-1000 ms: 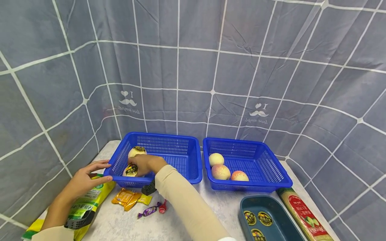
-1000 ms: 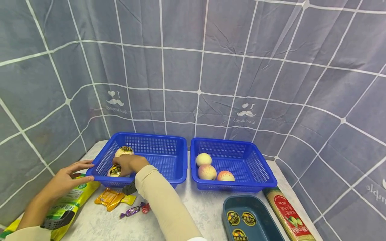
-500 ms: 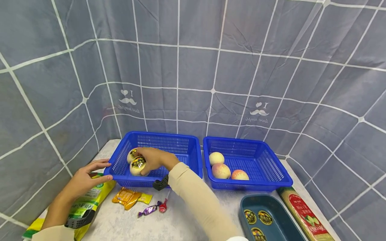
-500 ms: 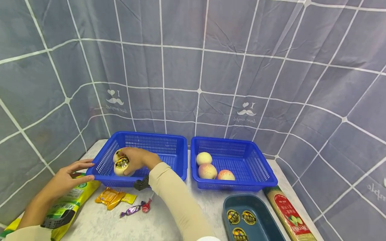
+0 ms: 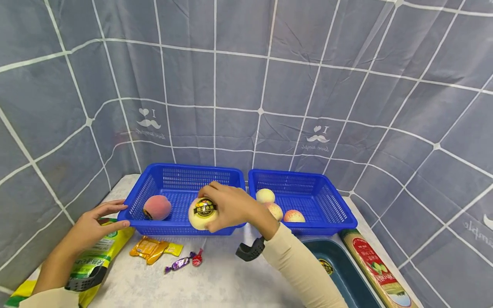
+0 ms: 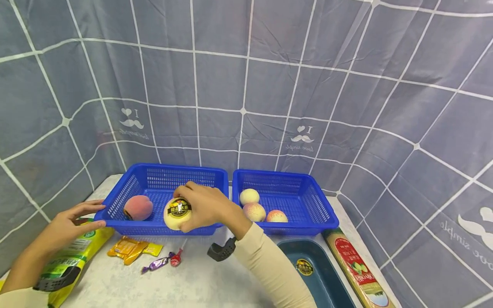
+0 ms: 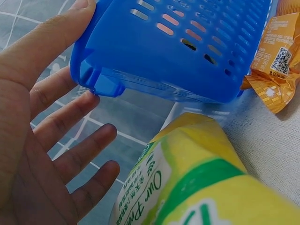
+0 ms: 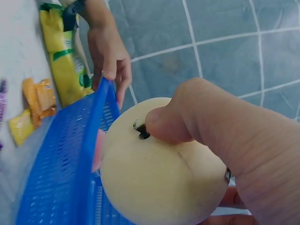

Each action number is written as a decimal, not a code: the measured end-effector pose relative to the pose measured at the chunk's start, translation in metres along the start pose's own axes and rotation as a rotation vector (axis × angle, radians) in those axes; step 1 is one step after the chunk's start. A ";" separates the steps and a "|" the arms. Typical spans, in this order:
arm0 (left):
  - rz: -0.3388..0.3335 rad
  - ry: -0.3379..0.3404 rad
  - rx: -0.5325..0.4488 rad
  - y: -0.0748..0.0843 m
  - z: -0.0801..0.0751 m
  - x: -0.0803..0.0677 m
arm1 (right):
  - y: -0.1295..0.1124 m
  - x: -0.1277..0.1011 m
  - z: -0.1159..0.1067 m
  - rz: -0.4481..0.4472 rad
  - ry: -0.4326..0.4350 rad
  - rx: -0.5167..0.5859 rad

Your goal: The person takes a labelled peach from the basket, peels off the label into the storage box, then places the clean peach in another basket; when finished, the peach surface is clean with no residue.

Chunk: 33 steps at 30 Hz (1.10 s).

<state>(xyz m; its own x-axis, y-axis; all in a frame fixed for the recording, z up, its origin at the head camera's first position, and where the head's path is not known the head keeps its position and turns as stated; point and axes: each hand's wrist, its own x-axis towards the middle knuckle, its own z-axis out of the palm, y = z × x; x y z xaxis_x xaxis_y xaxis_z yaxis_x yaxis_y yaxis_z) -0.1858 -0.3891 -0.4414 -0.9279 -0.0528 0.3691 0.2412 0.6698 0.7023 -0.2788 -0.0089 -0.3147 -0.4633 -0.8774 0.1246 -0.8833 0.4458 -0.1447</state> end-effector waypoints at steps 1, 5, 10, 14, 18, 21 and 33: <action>0.001 -0.002 0.002 0.000 -0.001 0.000 | 0.000 -0.011 0.000 0.006 0.008 -0.004; 0.006 -0.006 -0.010 -0.002 0.000 -0.001 | 0.002 -0.056 0.008 0.009 0.021 -0.014; 0.005 -0.006 -0.022 -0.003 0.001 -0.004 | 0.013 -0.112 0.031 0.072 -0.004 0.018; -0.007 -0.011 -0.011 0.000 -0.001 -0.002 | 0.022 -0.144 0.052 0.176 -0.007 0.084; -0.022 -0.029 -0.009 0.001 -0.002 -0.001 | 0.024 -0.159 0.068 0.219 -0.020 0.125; -0.017 -0.028 -0.014 0.000 -0.002 -0.001 | 0.025 -0.162 0.077 0.227 -0.035 0.123; -0.036 -0.040 0.067 0.015 -0.003 0.000 | 0.031 -0.169 0.070 0.250 -0.139 0.212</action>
<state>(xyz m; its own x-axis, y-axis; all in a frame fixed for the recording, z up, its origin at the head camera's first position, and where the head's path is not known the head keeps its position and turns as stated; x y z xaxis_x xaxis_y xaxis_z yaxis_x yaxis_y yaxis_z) -0.1816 -0.3817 -0.4291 -0.9467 -0.0493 0.3184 0.1886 0.7164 0.6717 -0.2227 0.1405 -0.4092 -0.6360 -0.7683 -0.0727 -0.7028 0.6156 -0.3565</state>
